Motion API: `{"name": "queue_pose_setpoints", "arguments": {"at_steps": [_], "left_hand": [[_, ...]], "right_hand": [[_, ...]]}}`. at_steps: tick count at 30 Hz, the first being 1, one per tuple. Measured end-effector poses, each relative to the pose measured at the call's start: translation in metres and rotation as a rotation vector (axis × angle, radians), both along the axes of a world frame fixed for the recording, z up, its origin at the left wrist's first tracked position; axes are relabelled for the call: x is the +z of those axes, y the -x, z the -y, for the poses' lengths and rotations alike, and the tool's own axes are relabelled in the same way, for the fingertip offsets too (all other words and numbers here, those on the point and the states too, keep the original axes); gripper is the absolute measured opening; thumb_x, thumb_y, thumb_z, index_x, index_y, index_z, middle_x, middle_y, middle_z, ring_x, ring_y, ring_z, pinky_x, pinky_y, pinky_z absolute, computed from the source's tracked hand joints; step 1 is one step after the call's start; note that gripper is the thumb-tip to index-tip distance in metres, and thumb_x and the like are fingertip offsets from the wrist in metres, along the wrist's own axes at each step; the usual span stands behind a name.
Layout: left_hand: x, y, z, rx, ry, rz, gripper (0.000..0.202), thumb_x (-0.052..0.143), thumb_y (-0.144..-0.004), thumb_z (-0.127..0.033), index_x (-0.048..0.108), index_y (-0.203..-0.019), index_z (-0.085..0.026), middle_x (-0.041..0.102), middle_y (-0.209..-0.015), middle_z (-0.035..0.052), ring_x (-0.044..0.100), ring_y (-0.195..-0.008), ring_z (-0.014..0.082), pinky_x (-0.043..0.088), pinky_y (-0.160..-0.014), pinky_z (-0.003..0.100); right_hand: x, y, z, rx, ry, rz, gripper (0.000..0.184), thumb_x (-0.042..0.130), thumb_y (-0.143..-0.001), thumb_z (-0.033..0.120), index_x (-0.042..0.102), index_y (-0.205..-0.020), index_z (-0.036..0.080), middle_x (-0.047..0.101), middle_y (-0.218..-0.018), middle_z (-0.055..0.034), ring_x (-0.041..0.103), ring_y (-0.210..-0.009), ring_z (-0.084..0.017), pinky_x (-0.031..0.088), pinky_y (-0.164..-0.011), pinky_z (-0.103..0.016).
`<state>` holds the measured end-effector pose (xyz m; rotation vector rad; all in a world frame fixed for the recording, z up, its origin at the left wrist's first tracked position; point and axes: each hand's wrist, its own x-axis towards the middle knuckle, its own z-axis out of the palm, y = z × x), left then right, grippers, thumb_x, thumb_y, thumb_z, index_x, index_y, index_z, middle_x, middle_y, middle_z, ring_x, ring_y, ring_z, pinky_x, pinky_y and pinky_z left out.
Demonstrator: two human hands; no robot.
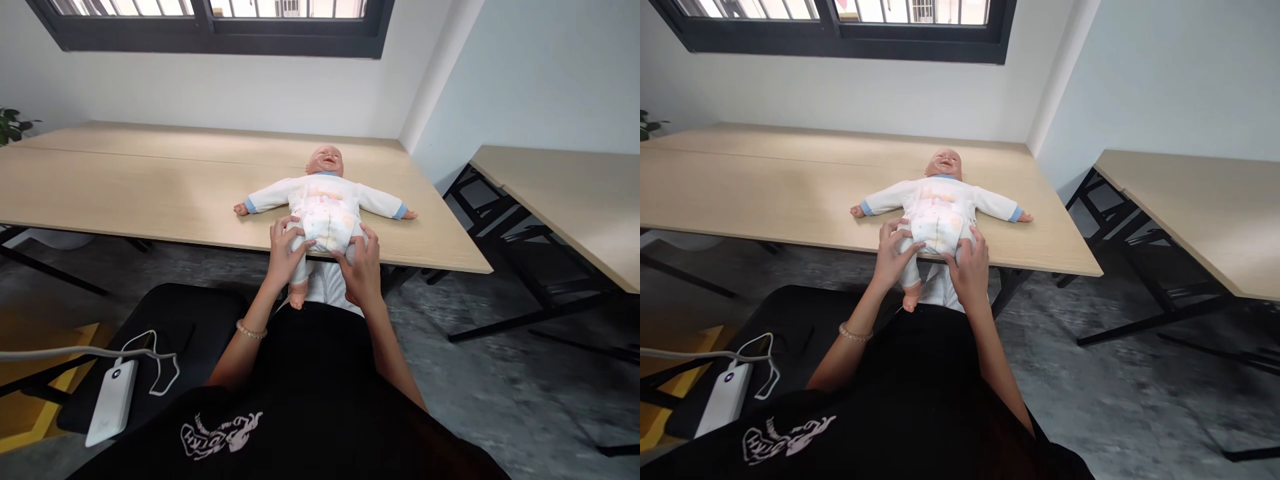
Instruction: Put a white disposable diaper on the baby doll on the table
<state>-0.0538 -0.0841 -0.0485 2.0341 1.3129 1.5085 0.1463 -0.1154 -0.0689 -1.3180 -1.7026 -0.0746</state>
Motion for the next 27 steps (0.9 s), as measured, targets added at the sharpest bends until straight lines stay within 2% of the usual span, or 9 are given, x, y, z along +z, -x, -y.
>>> {"name": "queue_pose_setpoints", "arguments": {"at_steps": [2,5,8,12,17,21,24,27], "left_hand": [[0.0,0.002,-0.001,-0.028,0.002,-0.048,0.023,0.08,-0.088,-0.032,0.06,-0.092,-0.021,0.052,-0.133,0.0101,0.048,-0.131,0.0308,0.038,-0.118,0.048],[-0.001,0.004,-0.001,-0.054,0.035,-0.151,0.044,0.088,-0.078,-0.032,0.055,-0.106,-0.022,0.044,-0.139,0.0125,0.047,-0.134,0.0344,0.041,-0.116,0.05],[-0.001,0.0,0.001,0.043,0.087,-0.17,0.057,0.087,-0.075,-0.026,0.047,-0.116,-0.022,0.041,-0.137,0.0143,0.051,-0.129,0.0355,0.048,-0.106,0.048],[0.004,-0.011,-0.001,0.135,0.112,-0.173,0.057,0.079,-0.076,-0.019,0.041,-0.118,-0.022,0.049,-0.122,0.011,0.055,-0.119,0.0331,0.051,-0.096,0.043],[0.017,-0.016,-0.002,0.159,0.142,-0.151,0.055,0.077,-0.077,-0.022,0.038,-0.116,-0.024,0.049,-0.121,0.0088,0.056,-0.116,0.0305,0.051,-0.088,0.037],[0.019,-0.019,0.003,0.206,0.185,-0.199,0.052,0.075,-0.08,-0.024,0.038,-0.116,-0.023,0.049,-0.121,0.0099,0.057,-0.113,0.0309,0.051,-0.084,0.037],[0.018,-0.023,0.005,0.263,0.194,-0.303,0.046,0.069,-0.084,-0.02,0.04,-0.119,-0.02,0.05,-0.12,0.0121,0.06,-0.109,0.0319,0.051,-0.086,0.039],[0.017,-0.027,0.005,0.289,0.16,-0.363,0.045,0.066,-0.084,-0.017,0.041,-0.122,-0.018,0.051,-0.12,0.0136,0.06,-0.109,0.0331,0.051,-0.089,0.042]], "right_hand": [[-0.002,0.001,-0.001,0.003,-0.002,0.024,0.043,0.046,-0.104,0.06,0.052,-0.107,0.018,0.043,-0.147,-0.025,0.044,-0.139,-0.038,0.045,-0.11,-0.057],[-0.001,0.002,0.0,-0.027,0.003,0.036,0.028,0.047,-0.104,0.045,0.051,-0.108,0.018,0.044,-0.145,-0.0237,0.046,-0.137,-0.037,0.046,-0.109,-0.056],[0.002,0.006,0.0,-0.075,0.011,0.037,0.015,0.049,-0.099,0.032,0.051,-0.105,0.019,0.046,-0.141,-0.0224,0.047,-0.135,-0.036,0.046,-0.109,-0.054],[0.009,0.009,-0.003,-0.11,0.007,0.045,0.011,0.05,-0.092,0.023,0.05,-0.102,0.018,0.048,-0.134,-0.0234,0.049,-0.128,-0.037,0.046,-0.106,-0.055],[0.017,0.006,-0.007,-0.126,-0.032,0.024,0.006,0.049,-0.09,0.019,0.044,-0.094,0.021,0.052,-0.124,-0.0194,0.051,-0.122,-0.034,0.046,-0.103,-0.051],[0.017,0.005,-0.008,-0.162,-0.039,0.018,0.01,0.048,-0.088,0.02,0.04,-0.093,0.023,0.052,-0.117,-0.0173,0.051,-0.118,-0.032,0.047,-0.101,-0.051],[0.015,0.007,-0.008,-0.184,-0.019,-0.014,0.016,0.05,-0.084,0.022,0.039,-0.096,0.023,0.051,-0.112,-0.0154,0.051,-0.111,-0.031,0.049,-0.098,-0.05],[0.016,0.007,-0.007,-0.201,0.029,-0.042,0.026,0.05,-0.084,0.024,0.042,-0.109,0.021,0.051,-0.115,-0.0152,0.05,-0.111,-0.032,0.049,-0.098,-0.051]]}}
